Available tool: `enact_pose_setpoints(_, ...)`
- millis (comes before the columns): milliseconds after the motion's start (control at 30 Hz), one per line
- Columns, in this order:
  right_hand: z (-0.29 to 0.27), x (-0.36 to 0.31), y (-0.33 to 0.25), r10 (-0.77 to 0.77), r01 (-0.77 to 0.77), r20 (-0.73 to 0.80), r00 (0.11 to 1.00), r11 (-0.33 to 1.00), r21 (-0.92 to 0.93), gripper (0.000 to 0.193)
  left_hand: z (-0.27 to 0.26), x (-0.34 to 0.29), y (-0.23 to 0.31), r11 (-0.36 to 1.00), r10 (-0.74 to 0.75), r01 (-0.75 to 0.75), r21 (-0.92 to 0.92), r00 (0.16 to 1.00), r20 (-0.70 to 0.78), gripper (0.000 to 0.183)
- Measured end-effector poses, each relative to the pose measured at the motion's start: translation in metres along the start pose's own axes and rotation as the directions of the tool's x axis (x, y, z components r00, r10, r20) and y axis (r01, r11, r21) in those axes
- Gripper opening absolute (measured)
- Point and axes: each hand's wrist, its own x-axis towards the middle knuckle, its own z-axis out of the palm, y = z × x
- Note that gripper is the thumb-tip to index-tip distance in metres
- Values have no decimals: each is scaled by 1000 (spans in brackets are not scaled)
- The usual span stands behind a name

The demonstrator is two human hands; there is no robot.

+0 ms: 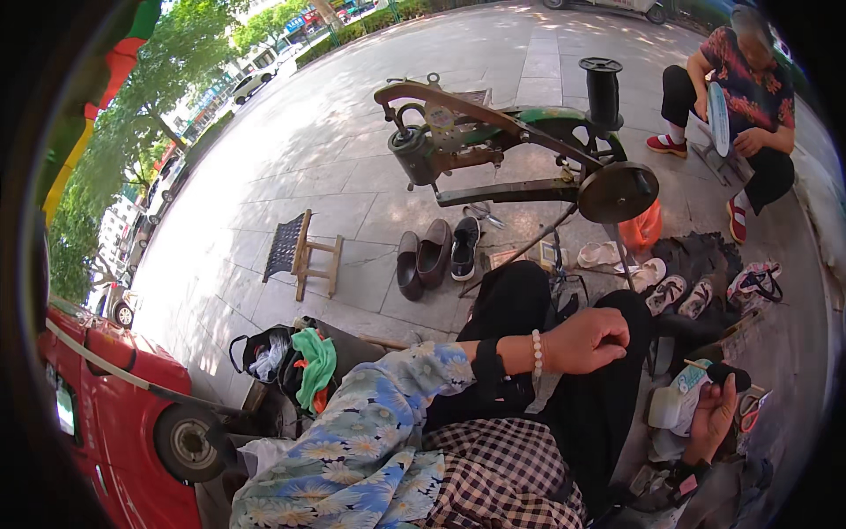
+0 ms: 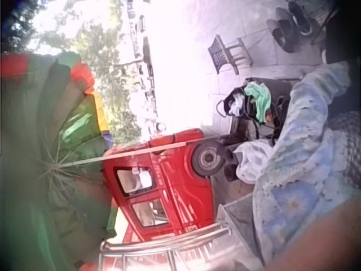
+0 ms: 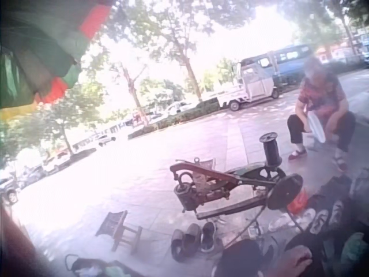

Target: The recorder is stitching a shoe component by hand using thread and a needle while seated outdoors.

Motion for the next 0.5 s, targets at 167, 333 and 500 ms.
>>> enact_pose_setpoints(167, -141, -9, -19, -56, 66, -215, 975, 997, 41, 16, -44, 0, -38, 962, -149, 161, 221, 986, -71, 12)
enact_pose_setpoints(333, -157, -11, 33, 58, -104, -482, 874, 992, -69, 28, -112, -12, -69, 727, -99, 177, 663, 983, -155, 22)
enact_pose_setpoints(500, -170, -71, 82, -72, -297, -815, 575, 910, -290, 48, -110, -30, -115, 760, -269, 265, 593, 960, -83, 29)
